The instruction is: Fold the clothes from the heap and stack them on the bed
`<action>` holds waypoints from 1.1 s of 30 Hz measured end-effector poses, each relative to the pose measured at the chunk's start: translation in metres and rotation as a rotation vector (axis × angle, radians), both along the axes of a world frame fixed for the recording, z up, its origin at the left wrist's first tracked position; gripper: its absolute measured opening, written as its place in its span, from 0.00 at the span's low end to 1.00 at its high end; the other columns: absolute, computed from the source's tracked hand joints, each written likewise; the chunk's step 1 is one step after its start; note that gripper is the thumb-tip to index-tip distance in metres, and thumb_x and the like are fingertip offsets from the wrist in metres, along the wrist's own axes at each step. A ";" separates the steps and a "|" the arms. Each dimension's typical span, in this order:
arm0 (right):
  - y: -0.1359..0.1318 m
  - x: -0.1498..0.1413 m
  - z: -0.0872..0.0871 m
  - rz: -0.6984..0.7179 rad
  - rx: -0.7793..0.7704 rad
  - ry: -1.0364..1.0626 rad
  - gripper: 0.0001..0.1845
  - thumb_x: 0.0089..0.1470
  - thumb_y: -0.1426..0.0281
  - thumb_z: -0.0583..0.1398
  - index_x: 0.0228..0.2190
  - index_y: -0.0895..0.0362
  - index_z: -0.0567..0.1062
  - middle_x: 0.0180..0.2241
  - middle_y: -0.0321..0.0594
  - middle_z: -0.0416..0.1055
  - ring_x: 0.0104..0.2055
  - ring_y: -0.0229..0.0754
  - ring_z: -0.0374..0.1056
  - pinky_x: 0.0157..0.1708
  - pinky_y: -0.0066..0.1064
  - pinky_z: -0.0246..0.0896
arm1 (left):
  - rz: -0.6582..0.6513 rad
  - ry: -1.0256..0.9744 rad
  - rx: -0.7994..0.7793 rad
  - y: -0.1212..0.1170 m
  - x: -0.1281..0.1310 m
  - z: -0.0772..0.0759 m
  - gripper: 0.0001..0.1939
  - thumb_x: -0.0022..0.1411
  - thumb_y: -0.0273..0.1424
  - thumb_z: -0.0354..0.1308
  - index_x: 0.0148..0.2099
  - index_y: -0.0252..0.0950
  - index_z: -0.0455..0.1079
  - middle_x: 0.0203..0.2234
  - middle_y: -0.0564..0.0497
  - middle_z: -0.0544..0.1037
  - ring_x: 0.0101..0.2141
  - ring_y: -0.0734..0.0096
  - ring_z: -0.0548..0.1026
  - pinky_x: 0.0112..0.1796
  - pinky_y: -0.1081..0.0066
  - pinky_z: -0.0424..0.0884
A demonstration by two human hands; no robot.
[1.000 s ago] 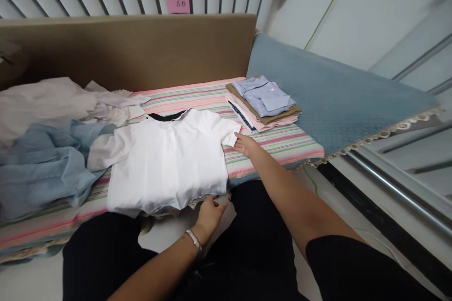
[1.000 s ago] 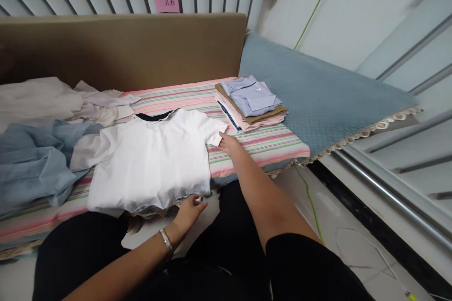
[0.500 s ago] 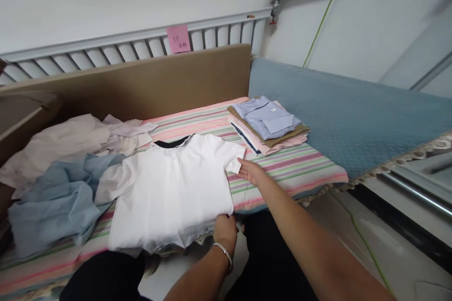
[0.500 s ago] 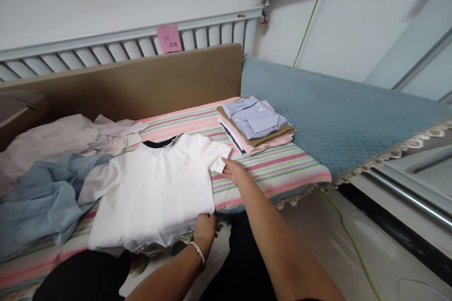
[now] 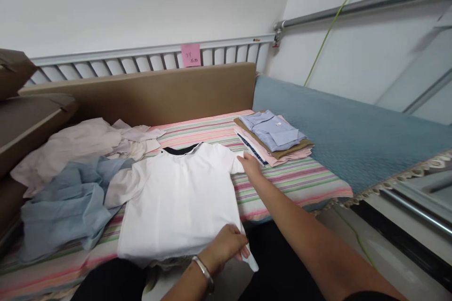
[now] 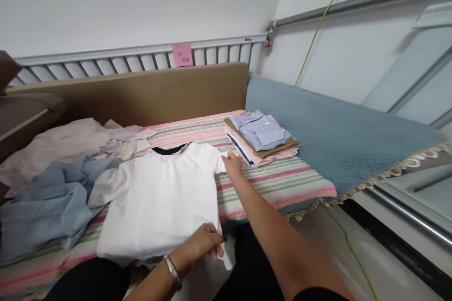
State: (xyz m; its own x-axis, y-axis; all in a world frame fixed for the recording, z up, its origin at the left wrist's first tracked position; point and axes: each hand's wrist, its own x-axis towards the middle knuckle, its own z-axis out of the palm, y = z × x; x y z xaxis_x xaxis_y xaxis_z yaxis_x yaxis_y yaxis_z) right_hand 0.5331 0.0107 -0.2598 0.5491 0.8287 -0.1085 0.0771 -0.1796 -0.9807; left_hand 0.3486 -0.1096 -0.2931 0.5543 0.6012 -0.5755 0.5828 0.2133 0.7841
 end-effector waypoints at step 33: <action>-0.075 -0.107 -0.027 0.297 0.062 -0.421 0.12 0.53 0.65 0.54 0.34 0.57 0.75 0.36 0.40 0.75 0.39 0.40 0.69 0.42 0.31 0.62 | 0.123 -0.334 -0.276 0.012 -0.094 -0.063 0.10 0.42 0.35 0.58 0.22 0.31 0.69 0.16 0.51 0.73 0.20 0.74 0.68 0.28 0.71 0.63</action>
